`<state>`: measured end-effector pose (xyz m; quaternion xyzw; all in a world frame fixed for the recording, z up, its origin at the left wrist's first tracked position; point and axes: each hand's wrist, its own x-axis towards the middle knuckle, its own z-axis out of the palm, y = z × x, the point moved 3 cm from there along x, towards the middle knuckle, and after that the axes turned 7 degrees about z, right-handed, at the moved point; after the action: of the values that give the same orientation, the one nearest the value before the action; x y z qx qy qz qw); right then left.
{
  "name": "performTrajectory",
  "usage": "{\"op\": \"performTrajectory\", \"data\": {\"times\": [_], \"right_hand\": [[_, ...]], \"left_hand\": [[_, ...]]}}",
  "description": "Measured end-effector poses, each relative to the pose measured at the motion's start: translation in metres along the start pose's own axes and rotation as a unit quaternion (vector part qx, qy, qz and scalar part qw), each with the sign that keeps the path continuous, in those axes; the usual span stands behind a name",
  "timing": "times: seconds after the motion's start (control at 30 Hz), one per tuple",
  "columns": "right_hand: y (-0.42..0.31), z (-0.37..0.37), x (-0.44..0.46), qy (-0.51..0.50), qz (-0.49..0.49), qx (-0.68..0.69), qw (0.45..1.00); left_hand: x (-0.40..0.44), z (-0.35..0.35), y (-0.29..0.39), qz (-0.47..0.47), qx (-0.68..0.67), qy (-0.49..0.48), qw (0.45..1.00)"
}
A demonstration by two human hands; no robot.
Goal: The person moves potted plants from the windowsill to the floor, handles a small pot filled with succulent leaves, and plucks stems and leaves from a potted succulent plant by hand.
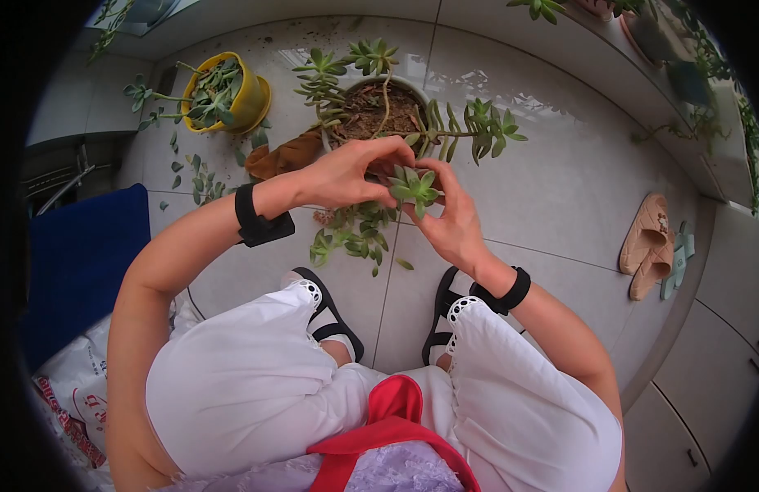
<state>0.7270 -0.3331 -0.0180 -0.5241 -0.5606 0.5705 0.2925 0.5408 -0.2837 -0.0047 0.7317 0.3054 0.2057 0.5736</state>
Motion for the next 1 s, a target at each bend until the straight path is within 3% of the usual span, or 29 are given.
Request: {"op": "performTrajectory", "data": {"times": [0.37,0.47,0.57,0.67,0.77,1.0], "right_hand": [[-0.005,-0.007,0.002,0.033,-0.03,-0.016,0.999],[-0.016,-0.003,0.0,0.04,-0.035,-0.053,0.997],[-0.017,-0.003,-0.002,0.061,-0.036,-0.101,0.992],[-0.008,-0.003,0.0,0.083,-0.056,-0.113,0.988],[-0.008,-0.002,-0.003,0.091,-0.09,-0.122,0.984],[-0.02,0.001,-0.006,0.065,-0.119,-0.154,0.979]], "left_hand": [[0.001,0.002,-0.002,-0.049,-0.078,0.016,0.996],[0.001,0.0,0.002,-0.07,-0.038,-0.009,0.997],[0.0,0.005,0.004,-0.035,-0.025,0.002,0.999],[0.003,0.005,-0.007,0.108,0.062,0.071,0.99],[0.002,0.005,-0.005,-0.014,-0.06,0.056,0.997],[0.007,0.006,-0.001,-0.039,-0.03,0.061,0.997]]}}
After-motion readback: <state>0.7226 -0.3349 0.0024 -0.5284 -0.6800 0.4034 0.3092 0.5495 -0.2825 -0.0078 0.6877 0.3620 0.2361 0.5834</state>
